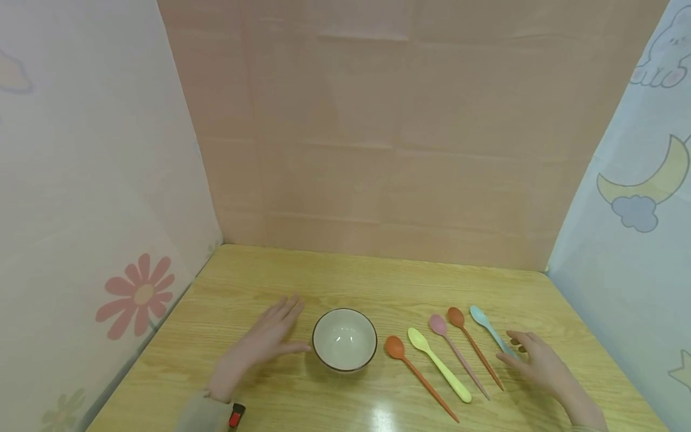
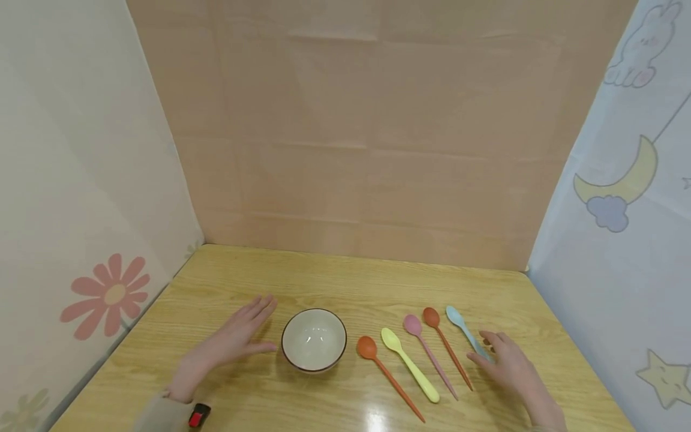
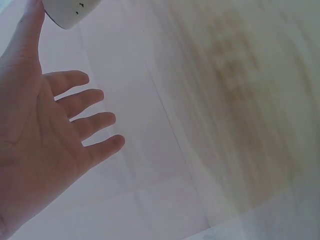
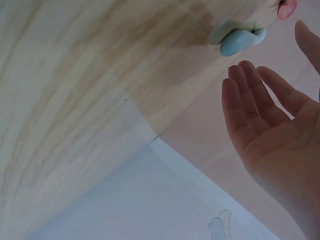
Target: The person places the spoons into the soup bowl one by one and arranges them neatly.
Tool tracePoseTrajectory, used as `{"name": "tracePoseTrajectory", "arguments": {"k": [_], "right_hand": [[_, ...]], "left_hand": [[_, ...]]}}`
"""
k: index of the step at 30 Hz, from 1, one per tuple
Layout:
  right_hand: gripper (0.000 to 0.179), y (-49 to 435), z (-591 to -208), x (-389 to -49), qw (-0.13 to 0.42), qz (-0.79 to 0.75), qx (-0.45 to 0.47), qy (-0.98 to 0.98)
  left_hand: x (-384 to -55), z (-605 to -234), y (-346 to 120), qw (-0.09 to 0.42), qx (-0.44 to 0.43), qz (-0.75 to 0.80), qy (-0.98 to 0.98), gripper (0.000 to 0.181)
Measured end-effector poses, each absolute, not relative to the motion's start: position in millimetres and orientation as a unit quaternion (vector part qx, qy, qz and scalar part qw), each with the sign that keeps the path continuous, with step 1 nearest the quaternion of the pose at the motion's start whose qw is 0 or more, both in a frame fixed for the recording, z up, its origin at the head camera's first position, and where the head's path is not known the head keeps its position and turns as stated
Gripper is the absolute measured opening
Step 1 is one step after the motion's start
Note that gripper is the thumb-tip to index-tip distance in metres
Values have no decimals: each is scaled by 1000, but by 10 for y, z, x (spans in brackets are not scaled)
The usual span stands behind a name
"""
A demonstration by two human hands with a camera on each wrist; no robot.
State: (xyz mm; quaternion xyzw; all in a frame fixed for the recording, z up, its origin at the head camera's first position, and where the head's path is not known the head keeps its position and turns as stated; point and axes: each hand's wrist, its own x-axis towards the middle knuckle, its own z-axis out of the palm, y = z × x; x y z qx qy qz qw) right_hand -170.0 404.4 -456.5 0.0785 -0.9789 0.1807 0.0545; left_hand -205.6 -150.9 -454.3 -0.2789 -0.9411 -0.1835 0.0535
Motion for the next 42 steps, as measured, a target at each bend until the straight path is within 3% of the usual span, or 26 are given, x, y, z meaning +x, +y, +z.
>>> {"name": "tracePoseTrajectory", "arguments": {"k": [42], "right_hand": [[55,4084,-4583,-1784,1,185,53,-981]], "left_hand": [[-2021,-4538,-1278,7,-321,-183,-929,106]]}}
